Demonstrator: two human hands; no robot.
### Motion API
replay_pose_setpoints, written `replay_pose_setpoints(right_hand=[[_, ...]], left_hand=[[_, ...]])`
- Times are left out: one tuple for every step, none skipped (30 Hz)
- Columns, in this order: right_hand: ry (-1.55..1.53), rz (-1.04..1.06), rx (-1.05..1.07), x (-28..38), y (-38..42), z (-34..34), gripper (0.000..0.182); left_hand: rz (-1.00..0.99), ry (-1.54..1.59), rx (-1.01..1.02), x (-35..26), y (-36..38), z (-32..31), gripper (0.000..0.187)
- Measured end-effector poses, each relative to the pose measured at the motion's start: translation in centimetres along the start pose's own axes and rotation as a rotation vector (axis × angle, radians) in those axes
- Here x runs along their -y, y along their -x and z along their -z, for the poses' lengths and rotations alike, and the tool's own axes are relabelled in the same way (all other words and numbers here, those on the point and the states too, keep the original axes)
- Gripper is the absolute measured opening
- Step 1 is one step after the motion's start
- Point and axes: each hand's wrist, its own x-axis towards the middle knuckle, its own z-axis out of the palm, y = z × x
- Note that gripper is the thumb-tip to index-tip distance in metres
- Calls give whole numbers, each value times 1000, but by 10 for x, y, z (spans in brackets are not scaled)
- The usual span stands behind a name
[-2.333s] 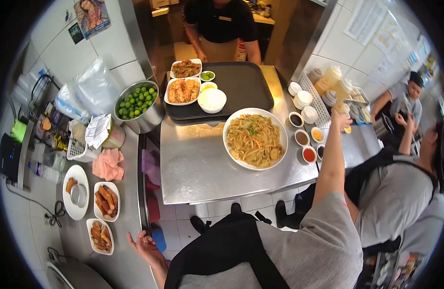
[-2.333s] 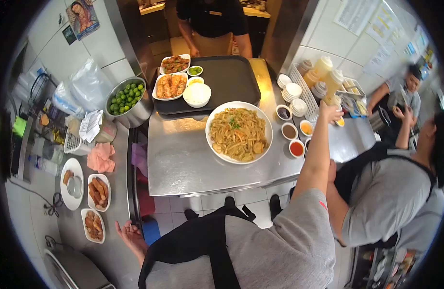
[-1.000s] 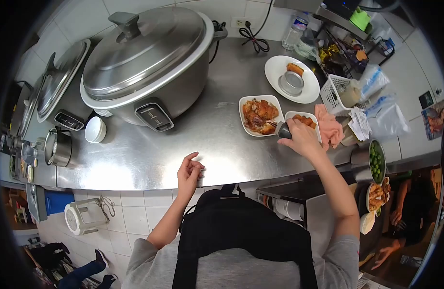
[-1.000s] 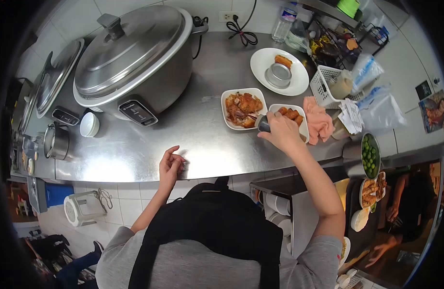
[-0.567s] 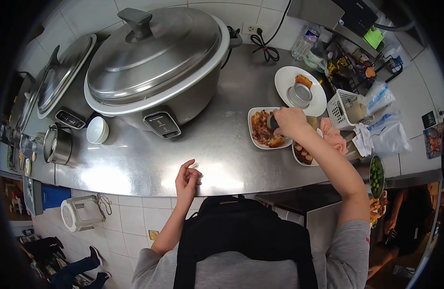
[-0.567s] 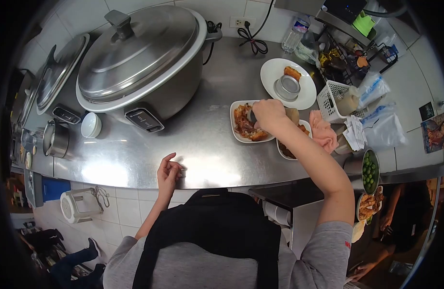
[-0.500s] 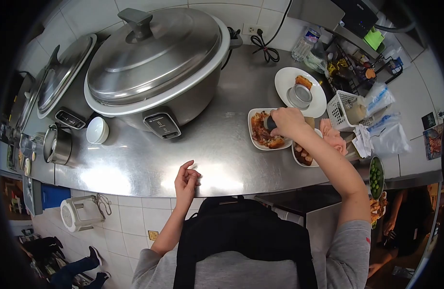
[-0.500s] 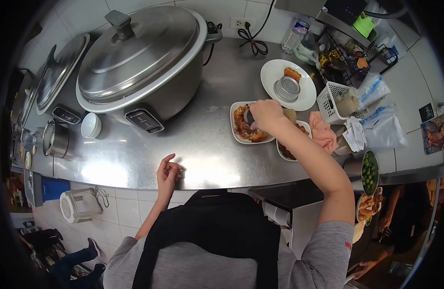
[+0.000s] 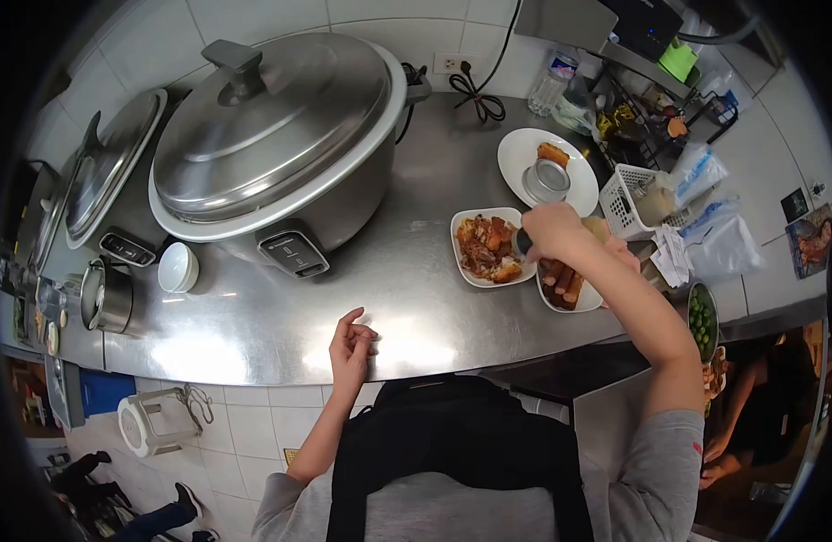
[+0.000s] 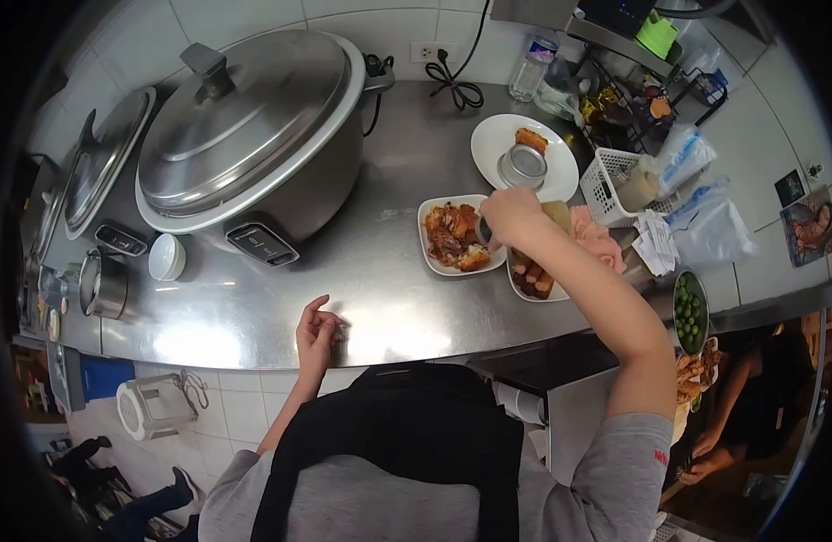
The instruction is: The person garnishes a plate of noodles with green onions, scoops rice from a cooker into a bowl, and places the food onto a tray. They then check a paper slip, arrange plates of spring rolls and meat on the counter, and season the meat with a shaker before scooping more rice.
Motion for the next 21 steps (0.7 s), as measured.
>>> replay_pose_setpoints(right_hand=[[0,-50,-22,-5,-7,-5,40],[2,-99,-45,-9,-10,-11,39],[8,-114,-41,-14,-10,-17,39],[15,-129,-38,-16,-7,-18,39],[22,-143,-35,-16,-4,-18,38],[23,-98,4,-15,1,-19,38],[24,-53,47,-9,13,-16,37],[21,-8,92,-5,21,-14,37],[15,-12,98,-2,23,-9,37],[7,-16,105,1,24,-6,37],[0,-21,110,2,24,-4,38],[-29,-20,42,0,21,-8,38],[-29,-16,33,1,20,-11,38],[-28,-12,23,1,20,-13,38],[-25,-5,10,2,19,-12,38],[-14,9,28,3,22,-12,38],[-2,24,49,3,28,-11,37],[12,38,71,3,32,-11,37],[7,20,65,4,32,-11,37],[1,2,60,5,32,-13,36],[-6,-17,56,5,31,-15,36]], left_hand=[[-16,-1,13,-1,-2,-3,37],[-33,-1,25,-2,-3,-4,37],[-35,-8,34,-2,-3,-4,37],[-39,-15,41,-1,-4,-4,37],[-42,-21,47,-1,-4,-4,37],[-36,-26,43,-2,-4,-4,38],[-26,-31,39,-2,-3,-4,38],[-14,-37,37,-1,-1,-6,38],[-14,-35,39,-1,-1,-7,38],[-14,-34,42,0,0,-8,38],[-16,-33,45,0,1,-10,38],[-20,-33,49,-1,1,-12,38],[-24,-32,52,-2,2,-14,38],[-28,-32,53,-4,2,-14,39],[-32,-30,54,-5,2,-14,39],[-36,-28,53,-5,3,-12,39],[-36,-24,52,-5,4,-12,39],[-34,-27,48,-3,6,-10,39],[-32,-29,46,0,7,-7,39],[-29,-31,45,2,8,-5,39],[-19,-38,43,3,10,-5,40]])
